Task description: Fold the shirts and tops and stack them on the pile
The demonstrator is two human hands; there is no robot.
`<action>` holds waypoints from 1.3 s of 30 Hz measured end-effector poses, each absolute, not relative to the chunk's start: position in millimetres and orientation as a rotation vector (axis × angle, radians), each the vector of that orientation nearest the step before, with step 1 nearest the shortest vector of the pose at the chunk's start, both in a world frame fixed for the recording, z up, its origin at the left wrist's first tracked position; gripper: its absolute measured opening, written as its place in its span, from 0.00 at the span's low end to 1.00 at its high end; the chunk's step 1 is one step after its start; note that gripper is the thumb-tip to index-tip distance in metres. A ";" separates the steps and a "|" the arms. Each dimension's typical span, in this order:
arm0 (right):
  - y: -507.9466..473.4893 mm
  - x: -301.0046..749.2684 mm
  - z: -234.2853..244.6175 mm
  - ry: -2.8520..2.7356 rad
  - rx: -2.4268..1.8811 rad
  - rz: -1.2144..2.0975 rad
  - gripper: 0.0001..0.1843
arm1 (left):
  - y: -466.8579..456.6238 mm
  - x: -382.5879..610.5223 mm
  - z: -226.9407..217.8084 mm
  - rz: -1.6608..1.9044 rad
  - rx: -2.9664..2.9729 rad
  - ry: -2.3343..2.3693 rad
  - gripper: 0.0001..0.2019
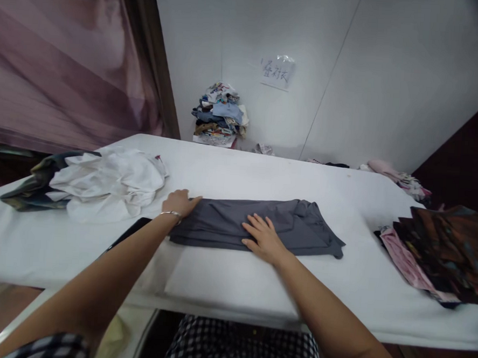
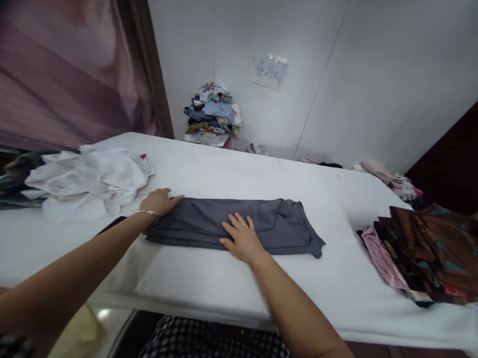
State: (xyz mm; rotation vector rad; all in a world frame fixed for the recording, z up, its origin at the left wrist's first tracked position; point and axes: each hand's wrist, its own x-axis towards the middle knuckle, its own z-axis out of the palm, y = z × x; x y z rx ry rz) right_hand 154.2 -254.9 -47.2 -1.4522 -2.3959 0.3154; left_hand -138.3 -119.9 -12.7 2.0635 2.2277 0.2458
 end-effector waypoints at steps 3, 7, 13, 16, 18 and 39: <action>-253.8 152.9 -48.6 -2.450 -1.499 0.362 0.29 | -131.9 -158.9 -13.5 0.123 1.998 2.241 0.35; -253.5 152.2 -48.3 -2.458 -1.498 0.376 0.29 | -133.8 -167.3 -19.3 -0.003 1.882 2.190 0.30; -253.2 157.4 -49.5 -2.332 -1.399 0.456 0.28 | -135.3 -154.6 -4.8 0.091 1.834 2.113 0.15; -249.3 165.2 -52.9 -2.118 -1.283 0.464 0.26 | -140.4 -143.7 19.9 0.195 1.753 2.077 0.12; -245.6 171.3 -55.1 -1.949 -1.215 0.449 0.24 | -144.2 -132.3 39.0 0.292 1.702 1.998 0.10; -224.8 208.5 -56.3 -1.225 -1.200 0.558 0.23 | -157.0 -35.7 0.9 0.629 1.972 1.909 0.19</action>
